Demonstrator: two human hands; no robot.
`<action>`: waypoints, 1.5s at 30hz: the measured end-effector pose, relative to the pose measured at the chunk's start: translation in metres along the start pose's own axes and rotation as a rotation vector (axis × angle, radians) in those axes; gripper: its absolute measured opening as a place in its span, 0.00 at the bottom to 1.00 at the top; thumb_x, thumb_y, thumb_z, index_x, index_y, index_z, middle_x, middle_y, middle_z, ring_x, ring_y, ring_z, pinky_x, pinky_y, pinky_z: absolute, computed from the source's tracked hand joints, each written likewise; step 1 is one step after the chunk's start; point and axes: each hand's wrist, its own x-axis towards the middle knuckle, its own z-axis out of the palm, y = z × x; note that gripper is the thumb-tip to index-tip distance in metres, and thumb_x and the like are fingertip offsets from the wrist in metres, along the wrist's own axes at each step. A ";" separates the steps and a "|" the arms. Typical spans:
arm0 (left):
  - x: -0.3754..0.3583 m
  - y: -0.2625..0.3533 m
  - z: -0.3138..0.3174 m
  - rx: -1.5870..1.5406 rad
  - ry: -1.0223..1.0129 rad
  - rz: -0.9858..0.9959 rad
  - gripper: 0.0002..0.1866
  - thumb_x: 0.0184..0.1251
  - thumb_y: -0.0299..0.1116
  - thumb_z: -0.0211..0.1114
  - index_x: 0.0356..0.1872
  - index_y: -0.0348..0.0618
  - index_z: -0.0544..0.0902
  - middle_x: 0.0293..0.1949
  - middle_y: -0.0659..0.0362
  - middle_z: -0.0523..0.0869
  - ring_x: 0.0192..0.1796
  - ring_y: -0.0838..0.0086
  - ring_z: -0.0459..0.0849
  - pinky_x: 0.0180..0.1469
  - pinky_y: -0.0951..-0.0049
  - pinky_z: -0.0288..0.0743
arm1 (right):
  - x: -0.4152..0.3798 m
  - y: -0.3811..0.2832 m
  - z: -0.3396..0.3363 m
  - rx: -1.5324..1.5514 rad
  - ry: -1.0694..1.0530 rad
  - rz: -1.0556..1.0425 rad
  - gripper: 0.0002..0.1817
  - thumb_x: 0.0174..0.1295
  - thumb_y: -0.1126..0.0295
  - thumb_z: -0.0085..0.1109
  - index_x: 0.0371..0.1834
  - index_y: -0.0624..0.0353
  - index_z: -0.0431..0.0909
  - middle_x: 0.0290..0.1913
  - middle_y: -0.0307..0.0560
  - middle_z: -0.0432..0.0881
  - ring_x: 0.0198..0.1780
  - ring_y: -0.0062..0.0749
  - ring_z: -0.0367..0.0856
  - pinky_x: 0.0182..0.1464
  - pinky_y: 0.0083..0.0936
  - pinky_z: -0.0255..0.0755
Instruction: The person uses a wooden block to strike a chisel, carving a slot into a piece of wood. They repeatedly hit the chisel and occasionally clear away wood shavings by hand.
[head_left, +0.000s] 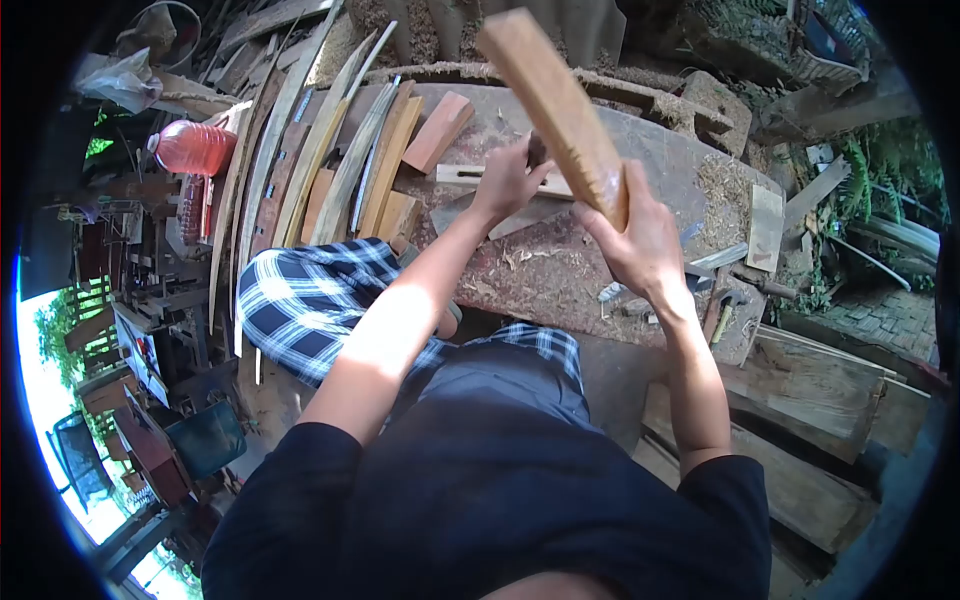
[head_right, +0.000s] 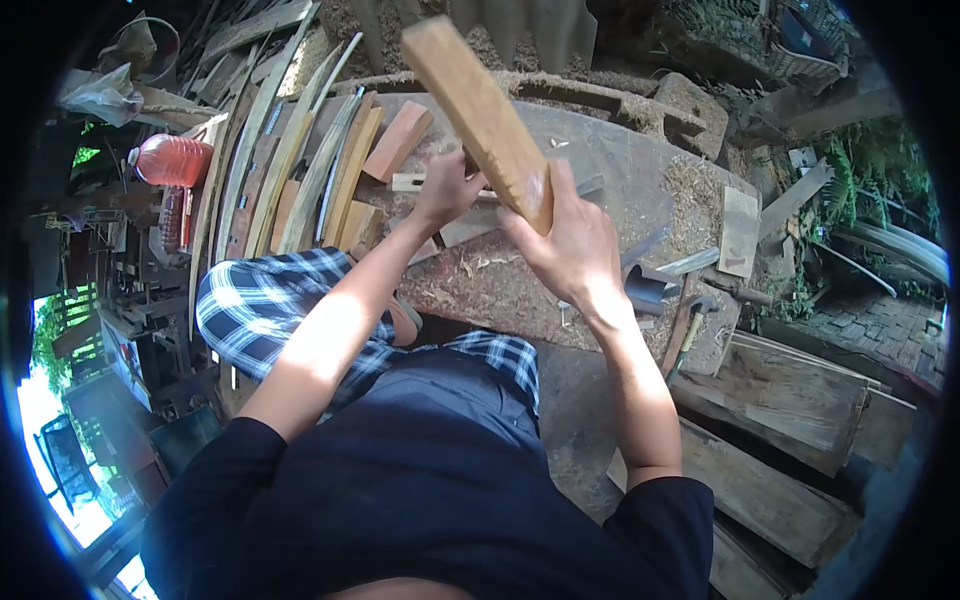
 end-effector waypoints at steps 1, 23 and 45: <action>-0.001 -0.002 0.003 -0.085 0.027 0.039 0.11 0.62 0.29 0.70 0.40 0.35 0.79 0.30 0.45 0.87 0.36 0.49 0.88 0.39 0.56 0.79 | -0.002 -0.007 0.002 0.001 -0.013 0.008 0.31 0.62 0.50 0.63 0.58 0.57 0.63 0.34 0.68 0.85 0.40 0.67 0.87 0.42 0.54 0.78; -0.007 -0.021 0.017 0.011 0.212 -0.149 0.11 0.58 0.33 0.75 0.37 0.38 0.85 0.32 0.48 0.90 0.38 0.55 0.91 0.42 0.60 0.83 | -0.038 0.079 0.081 0.303 0.073 0.256 0.31 0.65 0.46 0.61 0.56 0.60 0.65 0.40 0.73 0.85 0.47 0.69 0.85 0.47 0.54 0.75; -0.004 -0.012 -0.002 -0.037 0.239 -0.084 0.12 0.61 0.36 0.74 0.40 0.42 0.87 0.34 0.52 0.92 0.39 0.64 0.93 0.43 0.67 0.86 | -0.049 0.113 0.112 -0.096 -0.157 0.402 0.32 0.65 0.45 0.58 0.58 0.58 0.60 0.40 0.75 0.84 0.47 0.73 0.83 0.50 0.60 0.75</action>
